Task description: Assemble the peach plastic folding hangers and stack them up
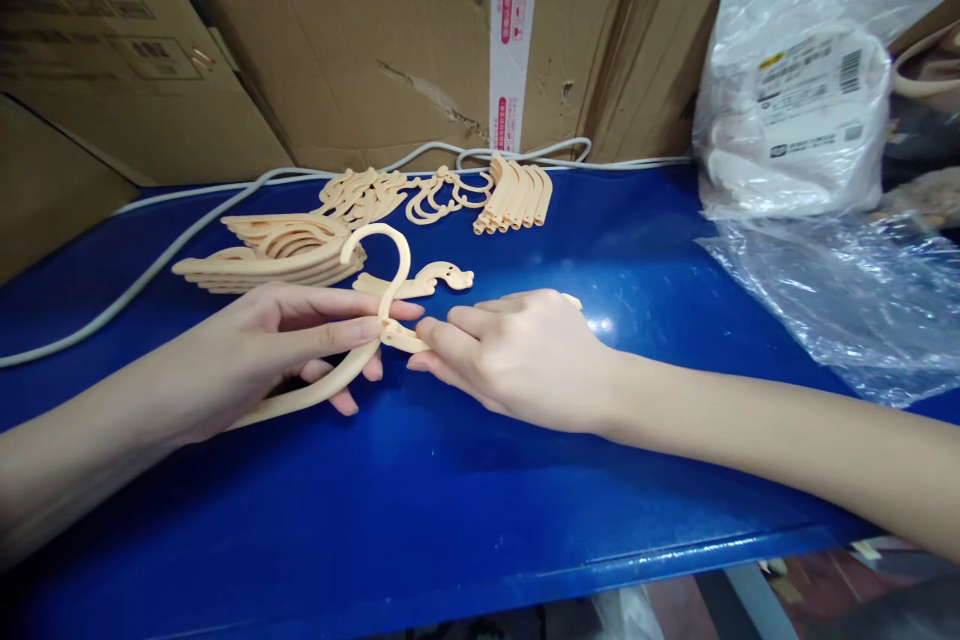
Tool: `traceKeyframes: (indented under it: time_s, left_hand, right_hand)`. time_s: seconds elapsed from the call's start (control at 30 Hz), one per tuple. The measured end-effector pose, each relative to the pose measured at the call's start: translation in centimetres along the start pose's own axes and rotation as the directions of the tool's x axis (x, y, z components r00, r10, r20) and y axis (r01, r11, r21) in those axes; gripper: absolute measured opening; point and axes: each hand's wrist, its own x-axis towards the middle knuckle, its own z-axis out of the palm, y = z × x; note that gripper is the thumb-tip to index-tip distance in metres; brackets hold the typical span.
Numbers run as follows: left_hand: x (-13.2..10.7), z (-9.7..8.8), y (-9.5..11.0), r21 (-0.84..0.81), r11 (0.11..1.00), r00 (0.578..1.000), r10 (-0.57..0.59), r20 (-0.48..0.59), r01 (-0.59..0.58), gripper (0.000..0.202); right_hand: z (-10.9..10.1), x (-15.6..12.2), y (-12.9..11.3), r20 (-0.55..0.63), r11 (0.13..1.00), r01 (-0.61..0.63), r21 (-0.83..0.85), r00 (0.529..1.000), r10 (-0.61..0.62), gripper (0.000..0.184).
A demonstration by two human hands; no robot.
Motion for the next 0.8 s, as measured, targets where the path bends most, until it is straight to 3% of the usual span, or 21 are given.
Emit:
traceKeyframes:
  time_s: [0.6, 0.8]
  left_hand:
    - [-0.2, 0.3, 0.2, 0.239, 0.970, 0.999, 0.042, 0.005, -0.042, 0.030]
    - [-0.3, 0.5, 0.2, 0.376, 0.924, 0.998, 0.060, 0.028, -0.066, 0.027]
  right_hand:
    - [-0.7, 0.3, 0.6, 0.141, 0.983, -0.086, 0.164, 0.988, 0.063, 0.043]
    - [-0.7, 0.3, 1.3, 0.138, 0.986, -0.019, 0.165, 0.990, -0.004, 0.046]
